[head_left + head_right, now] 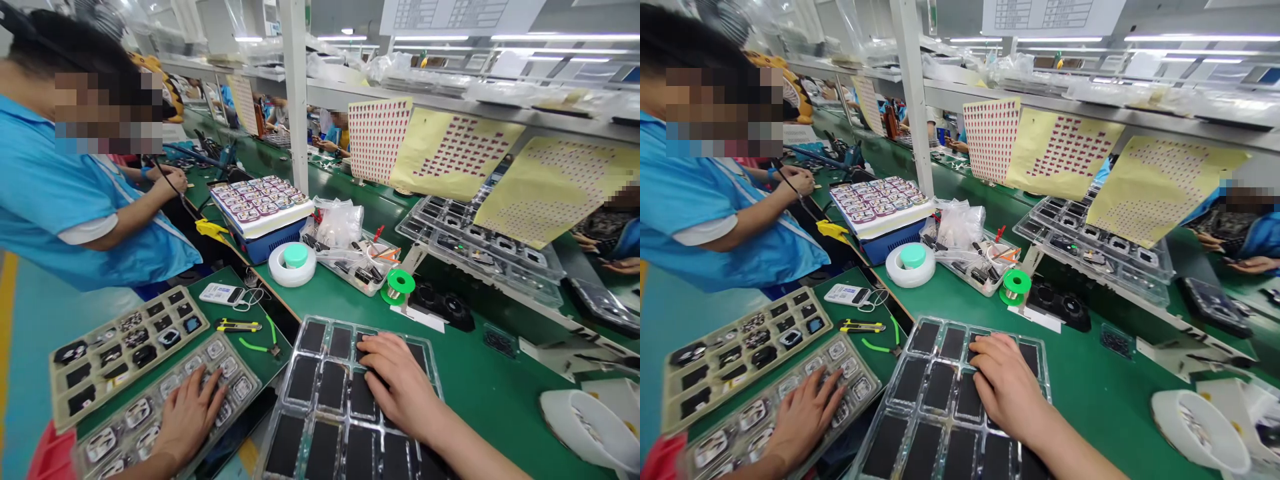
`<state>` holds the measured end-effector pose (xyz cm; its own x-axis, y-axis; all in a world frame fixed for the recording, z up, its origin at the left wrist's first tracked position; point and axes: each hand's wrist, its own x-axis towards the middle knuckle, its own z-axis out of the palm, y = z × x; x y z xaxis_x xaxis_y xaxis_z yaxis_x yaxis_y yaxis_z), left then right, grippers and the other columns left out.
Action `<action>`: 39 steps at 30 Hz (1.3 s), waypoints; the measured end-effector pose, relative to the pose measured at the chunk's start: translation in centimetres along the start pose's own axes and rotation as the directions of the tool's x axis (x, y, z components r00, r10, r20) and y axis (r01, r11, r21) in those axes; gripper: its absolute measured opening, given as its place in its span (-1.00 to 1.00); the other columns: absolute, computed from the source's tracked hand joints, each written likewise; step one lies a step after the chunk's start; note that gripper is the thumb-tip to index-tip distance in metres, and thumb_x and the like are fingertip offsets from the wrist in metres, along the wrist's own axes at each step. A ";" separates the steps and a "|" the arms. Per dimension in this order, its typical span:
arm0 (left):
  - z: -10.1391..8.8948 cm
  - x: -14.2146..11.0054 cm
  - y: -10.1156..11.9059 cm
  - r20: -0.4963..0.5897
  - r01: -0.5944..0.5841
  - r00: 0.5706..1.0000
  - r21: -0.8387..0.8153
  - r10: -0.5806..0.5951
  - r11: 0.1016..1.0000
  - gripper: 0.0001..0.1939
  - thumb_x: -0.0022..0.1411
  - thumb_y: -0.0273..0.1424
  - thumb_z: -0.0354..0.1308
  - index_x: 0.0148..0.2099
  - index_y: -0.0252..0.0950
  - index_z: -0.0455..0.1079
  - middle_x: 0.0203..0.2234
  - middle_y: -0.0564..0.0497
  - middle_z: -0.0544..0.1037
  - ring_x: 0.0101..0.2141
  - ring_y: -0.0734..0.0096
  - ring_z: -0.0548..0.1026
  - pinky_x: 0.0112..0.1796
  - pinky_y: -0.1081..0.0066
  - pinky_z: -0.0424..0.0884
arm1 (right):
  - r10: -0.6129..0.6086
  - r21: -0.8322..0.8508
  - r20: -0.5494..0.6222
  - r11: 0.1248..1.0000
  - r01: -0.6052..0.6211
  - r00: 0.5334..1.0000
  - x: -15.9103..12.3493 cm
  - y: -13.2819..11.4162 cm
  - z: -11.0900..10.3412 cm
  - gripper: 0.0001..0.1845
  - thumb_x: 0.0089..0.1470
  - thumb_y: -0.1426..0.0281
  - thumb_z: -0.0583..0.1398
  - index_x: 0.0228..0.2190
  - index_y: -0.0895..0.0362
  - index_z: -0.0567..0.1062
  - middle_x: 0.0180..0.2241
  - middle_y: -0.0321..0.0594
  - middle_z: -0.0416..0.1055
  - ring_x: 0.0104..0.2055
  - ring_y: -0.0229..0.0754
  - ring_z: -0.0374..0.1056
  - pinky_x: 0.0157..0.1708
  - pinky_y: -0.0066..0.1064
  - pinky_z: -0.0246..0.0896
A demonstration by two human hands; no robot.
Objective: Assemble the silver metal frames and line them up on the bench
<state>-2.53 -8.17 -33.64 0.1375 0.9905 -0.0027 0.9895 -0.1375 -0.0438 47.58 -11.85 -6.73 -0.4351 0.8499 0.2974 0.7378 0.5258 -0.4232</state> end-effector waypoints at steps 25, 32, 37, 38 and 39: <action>-0.3 0.1 0.4 -0.003 0.039 0.999 -0.031 -0.039 0.999 -0.27 0.44 -0.09 -0.26 0.43 -0.27 0.39 0.40 -0.34 0.21 0.41 -0.11 0.10 0.34 -0.05 -0.03 | -0.017 -0.020 0.004 1.000 0.017 1.000 0.2 -0.3 0.1 -0.81 0.36 0.58 0.11 -0.10 0.06 0.35 0.06 -0.08 0.47 0.27 0.03 0.32 0.33 0.22 0.15; -0.8 0.1 0.6 0.013 0.052 0.999 -0.002 -0.052 0.999 -0.29 0.46 -0.09 -0.24 0.43 -0.27 0.38 0.41 -0.33 0.21 0.42 -0.10 0.10 0.35 -0.04 -0.03 | -0.032 -0.012 -0.035 0.999 0.032 0.999 0.0 -0.2 0.1 -0.79 0.35 0.58 0.12 -0.08 0.05 0.37 0.06 -0.05 0.47 0.27 0.06 0.33 0.33 0.26 0.16; -0.5 0.1 0.4 0.007 0.043 0.999 -0.006 -0.043 0.999 -0.30 0.47 -0.09 -0.23 0.44 -0.26 0.37 0.41 -0.32 0.21 0.41 -0.10 0.11 0.35 -0.05 -0.05 | -0.040 0.008 -0.070 0.999 0.040 0.997 -0.4 0.0 0.0 -0.75 0.35 0.57 0.12 -0.03 0.02 0.40 0.03 -0.08 0.48 0.27 0.05 0.34 0.36 0.27 0.12; -0.4 0.1 0.4 -0.002 0.038 0.999 -0.010 -0.038 0.999 -0.29 0.47 -0.08 -0.23 0.44 -0.27 0.36 0.41 -0.33 0.21 0.41 -0.11 0.12 0.36 -0.06 -0.05 | -0.036 0.009 -0.073 0.999 0.037 0.997 -0.5 0.1 0.0 -0.75 0.35 0.57 0.12 -0.02 0.02 0.40 0.03 -0.08 0.48 0.27 0.05 0.34 0.36 0.27 0.11; -0.2 0.0 0.3 -0.008 0.035 0.999 -0.013 -0.035 0.999 -0.29 0.47 -0.08 -0.23 0.45 -0.27 0.36 0.41 -0.33 0.21 0.41 -0.11 0.12 0.36 -0.06 -0.06 | -0.032 0.010 -0.077 0.999 0.033 0.996 -0.5 0.1 0.0 -0.75 0.35 0.57 0.12 -0.03 0.02 0.40 0.02 -0.09 0.48 0.27 0.05 0.34 0.37 0.26 0.11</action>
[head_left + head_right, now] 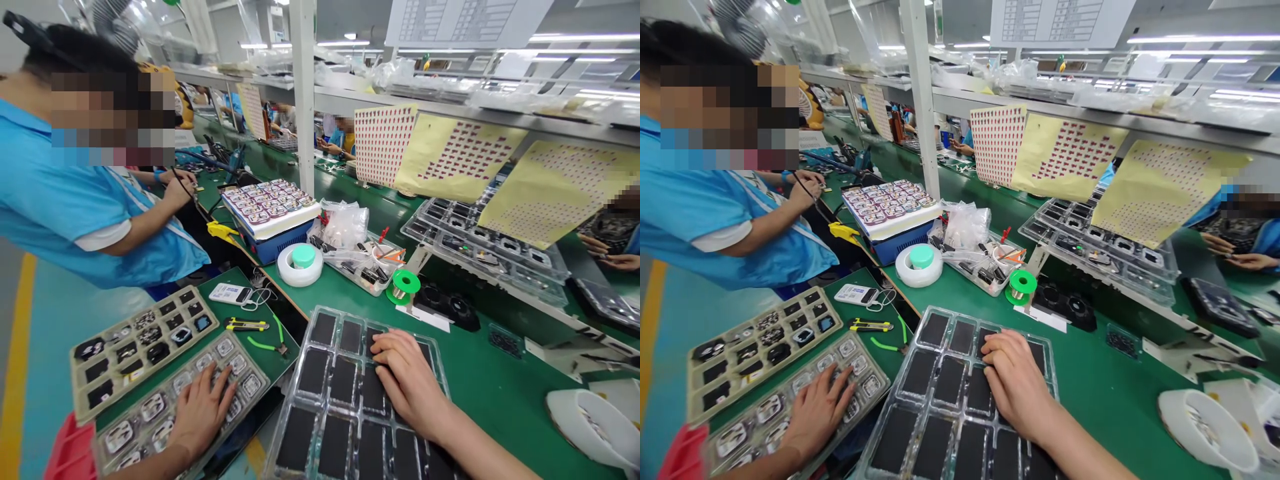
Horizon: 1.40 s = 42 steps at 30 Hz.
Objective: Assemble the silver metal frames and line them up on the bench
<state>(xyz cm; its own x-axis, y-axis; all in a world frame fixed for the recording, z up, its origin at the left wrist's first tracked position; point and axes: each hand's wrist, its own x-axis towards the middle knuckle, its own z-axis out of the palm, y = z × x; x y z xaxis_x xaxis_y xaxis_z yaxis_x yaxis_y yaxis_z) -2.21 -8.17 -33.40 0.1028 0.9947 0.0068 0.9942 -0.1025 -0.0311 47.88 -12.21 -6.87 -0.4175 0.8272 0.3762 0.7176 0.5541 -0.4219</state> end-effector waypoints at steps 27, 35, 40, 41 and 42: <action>-1.4 -0.1 0.6 0.009 0.027 1.000 -0.048 -0.026 0.998 -0.33 0.49 -0.09 -0.17 0.43 -0.29 0.36 0.41 -0.35 0.23 0.42 -0.12 0.10 0.35 -0.09 -0.04 | 0.009 -0.082 0.094 0.997 -0.001 0.996 1.3 -0.7 0.0 -0.83 0.36 0.55 0.10 -0.11 0.06 0.39 -0.08 -0.10 0.48 0.13 0.02 0.39 0.28 0.18 0.22; -1.6 -0.7 0.1 -0.001 -0.008 1.000 -0.018 0.008 1.000 -0.27 0.53 -0.07 -0.35 0.41 -0.32 0.37 0.36 -0.42 0.24 0.31 -0.21 0.28 0.25 -0.14 0.16 | 0.014 -0.106 0.167 0.994 0.004 0.986 -1.6 -7.3 -5.3 -0.83 0.40 0.51 0.07 -0.12 0.08 0.44 -0.07 -0.09 0.49 0.07 -0.03 0.40 0.28 0.07 0.25; -2.2 -0.4 -0.1 0.030 0.004 1.000 -0.094 -0.002 0.996 -0.13 0.47 0.09 -0.44 0.44 -0.32 0.31 0.33 -0.48 0.26 0.30 -0.39 0.31 0.19 -0.26 0.22 | 0.349 -0.176 0.087 0.927 -0.330 0.933 -12.7 -14.6 -9.7 -0.77 0.37 0.51 0.14 -0.03 0.00 0.47 -0.01 -0.13 0.51 0.15 -0.05 0.40 0.38 0.00 0.21; -2.5 -0.4 0.0 0.029 0.012 1.000 -0.112 -0.009 0.994 -0.10 0.45 0.12 -0.44 0.43 -0.33 0.32 0.32 -0.49 0.27 0.29 -0.44 0.31 0.18 -0.28 0.22 | 0.407 -0.182 0.037 0.901 -0.394 0.913 -15.5 -16.1 -9.9 -0.76 0.35 0.50 0.17 -0.02 -0.03 0.48 0.00 -0.14 0.52 0.16 -0.04 0.41 0.36 -0.02 0.24; -2.8 -0.5 0.2 0.026 0.020 1.000 -0.127 -0.017 0.992 -0.08 0.43 0.14 -0.44 0.42 -0.34 0.34 0.32 -0.51 0.28 0.29 -0.47 0.31 0.17 -0.30 0.23 | 0.468 -0.187 -0.022 0.866 -0.464 0.883 -18.3 -17.8 -9.9 -0.76 0.33 0.49 0.20 -0.03 -0.05 0.50 0.00 -0.14 0.53 0.18 -0.02 0.41 0.33 -0.03 0.29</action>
<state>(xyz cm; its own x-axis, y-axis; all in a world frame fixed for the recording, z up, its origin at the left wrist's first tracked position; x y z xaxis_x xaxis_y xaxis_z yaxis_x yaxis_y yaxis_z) -1.96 -8.75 -30.65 0.0855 0.9962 -0.0188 0.9919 -0.0833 0.0960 48.26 -38.10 1.91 -0.0208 0.9880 0.1527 0.9192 0.0790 -0.3858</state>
